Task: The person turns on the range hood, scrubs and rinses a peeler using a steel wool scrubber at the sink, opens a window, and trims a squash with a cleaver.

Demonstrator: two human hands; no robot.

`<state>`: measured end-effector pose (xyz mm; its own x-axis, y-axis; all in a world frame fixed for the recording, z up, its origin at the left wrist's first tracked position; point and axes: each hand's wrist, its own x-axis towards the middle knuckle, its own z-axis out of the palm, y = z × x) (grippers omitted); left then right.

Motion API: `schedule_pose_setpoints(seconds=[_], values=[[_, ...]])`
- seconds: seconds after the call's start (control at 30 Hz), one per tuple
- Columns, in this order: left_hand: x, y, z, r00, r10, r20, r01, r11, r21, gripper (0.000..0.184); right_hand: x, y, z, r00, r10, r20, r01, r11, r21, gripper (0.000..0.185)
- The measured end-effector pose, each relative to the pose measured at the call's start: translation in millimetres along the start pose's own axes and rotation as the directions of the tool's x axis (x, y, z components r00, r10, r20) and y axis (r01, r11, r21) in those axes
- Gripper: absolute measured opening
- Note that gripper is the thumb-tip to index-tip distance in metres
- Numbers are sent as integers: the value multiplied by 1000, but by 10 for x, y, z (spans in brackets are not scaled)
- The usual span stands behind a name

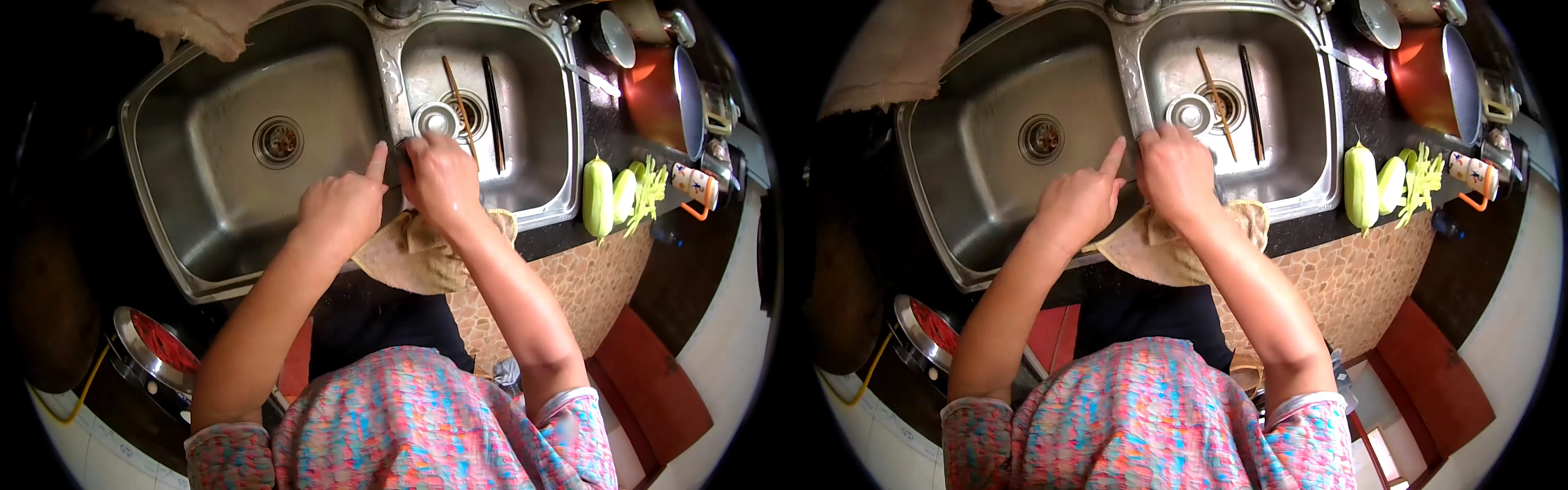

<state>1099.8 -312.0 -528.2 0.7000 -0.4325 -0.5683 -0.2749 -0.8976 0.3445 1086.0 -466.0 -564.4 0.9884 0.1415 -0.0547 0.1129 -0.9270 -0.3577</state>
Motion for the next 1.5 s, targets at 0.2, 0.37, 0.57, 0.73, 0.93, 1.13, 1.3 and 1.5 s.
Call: schedule_pose_setpoints(seconds=[0.2, 0.37, 0.57, 0.73, 0.93, 1.13, 1.3, 1.5], values=[[-7, 3, 17, 1000, -6, -25, 7, 1000, 20, 53, -178, -26, -125, 998, 35, 44, -37, 998, 43, 11], [-13, 5, 36, 1000, -19, -17, 19, 1000, 6, 55, 70, -37, -26, 999, -26, -40, 27, 999, 29, 11], [-42, 17, 87, 1000, -29, 9, 29, 1000, -4, 56, -173, -3, -66, 999, 36, 27, -38, 997, 63, 11], [-48, 36, 54, 999, -34, 16, 35, 999, -21, 56, -66, 3, 10, 995, 5, -95, 2, 997, 77, 11], [-57, 5, 116, 1000, -19, 0, 19, 999, -44, 55, -66, -9, -4, 999, 22, -38, -19, 996, 84, 12], [-62, 23, 57, 999, -38, -10, 37, 999, -23, 55, -257, -26, -80, 996, 53, 77, -53, 999, -9, 14], [-72, 18, 101, 999, -47, -3, 47, 997, -58, 55, 23, -59, 4, 999, 18, -51, -16, 999, 42, 15], [-90, 46, 114, 999, -47, 22, 49, 997, -65, 55, -153, -22, -42, 996, 81, 43, -82, 996, 31, 15]])
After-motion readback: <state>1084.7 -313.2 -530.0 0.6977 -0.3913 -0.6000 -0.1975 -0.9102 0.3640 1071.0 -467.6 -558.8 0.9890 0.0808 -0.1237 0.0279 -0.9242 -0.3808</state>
